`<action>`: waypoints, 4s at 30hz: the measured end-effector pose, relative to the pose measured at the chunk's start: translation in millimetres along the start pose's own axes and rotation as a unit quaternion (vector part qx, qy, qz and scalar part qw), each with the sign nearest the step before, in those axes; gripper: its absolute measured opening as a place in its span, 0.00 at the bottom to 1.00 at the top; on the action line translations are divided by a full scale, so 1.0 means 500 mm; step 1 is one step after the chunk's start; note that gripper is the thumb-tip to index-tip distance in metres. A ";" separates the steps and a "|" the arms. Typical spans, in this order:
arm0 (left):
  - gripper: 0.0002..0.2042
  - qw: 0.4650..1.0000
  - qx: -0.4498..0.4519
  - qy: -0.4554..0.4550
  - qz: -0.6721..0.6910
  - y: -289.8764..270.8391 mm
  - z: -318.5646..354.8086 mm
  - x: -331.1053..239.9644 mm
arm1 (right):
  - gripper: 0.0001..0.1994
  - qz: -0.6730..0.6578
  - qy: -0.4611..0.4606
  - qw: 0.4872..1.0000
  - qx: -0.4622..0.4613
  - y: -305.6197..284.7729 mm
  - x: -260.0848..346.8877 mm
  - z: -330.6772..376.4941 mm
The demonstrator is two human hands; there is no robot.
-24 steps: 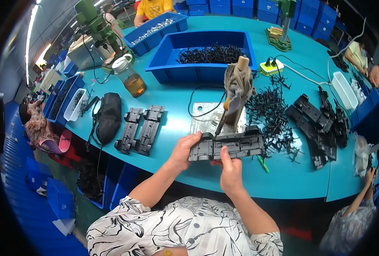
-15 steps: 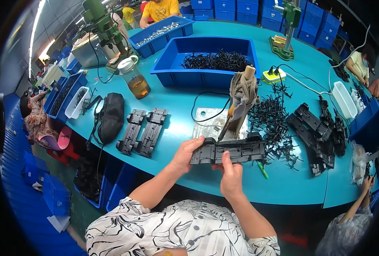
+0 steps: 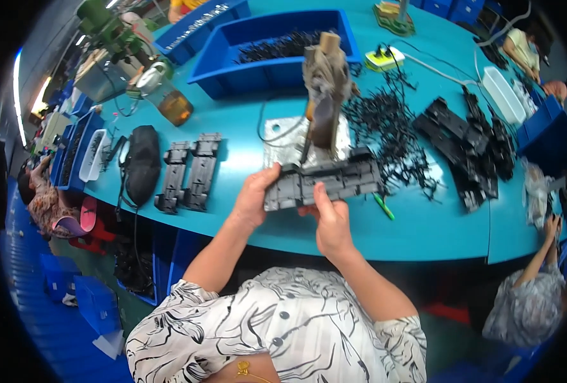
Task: Manually assembling plastic toy vehicle chassis and components on a factory production line.
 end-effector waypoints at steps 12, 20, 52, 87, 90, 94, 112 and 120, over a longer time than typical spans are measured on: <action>0.19 0.999 0.006 0.000 -0.035 -0.010 -0.018 0.000 | 0.21 -0.003 0.005 1.000 0.013 0.000 0.002 -0.009; 0.19 0.999 0.001 0.004 -0.042 -0.009 -0.015 -0.012 | 0.20 -0.007 0.003 1.000 0.022 0.007 0.002 -0.015; 0.20 0.998 -0.029 -0.056 -0.023 -0.022 0.002 0.004 | 0.16 0.007 -0.006 0.997 0.080 -0.010 0.007 -0.003; 0.18 0.999 -0.011 -0.038 -0.017 -0.007 -0.010 -0.007 | 0.21 -0.043 0.039 0.998 0.032 -0.001 -0.016 0.014; 0.17 0.999 -0.001 -0.042 -0.024 0.000 -0.007 -0.013 | 0.21 -0.043 0.027 0.998 0.029 0.003 -0.015 0.012; 0.17 0.999 0.008 -0.044 -0.011 0.005 -0.007 -0.017 | 0.22 -0.044 0.030 0.998 0.034 0.005 -0.018 0.008; 0.17 1.000 0.006 -0.029 0.007 -0.018 -0.020 -0.007 | 0.20 -0.057 0.065 0.995 0.045 -0.011 -0.015 -0.005; 0.17 0.999 -0.003 -0.030 0.027 -0.019 -0.020 -0.012 | 0.19 -0.070 0.092 0.993 0.002 -0.020 -0.032 -0.007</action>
Point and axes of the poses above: each hand's wrist, its own z-axis away from the middle knuckle, its own y-axis out of the palm, x = y × z, the point moved 4 cm from there along -z, towards the middle knuckle, and after that the axes turned 12 degrees about -y, right-handed, at the moved point
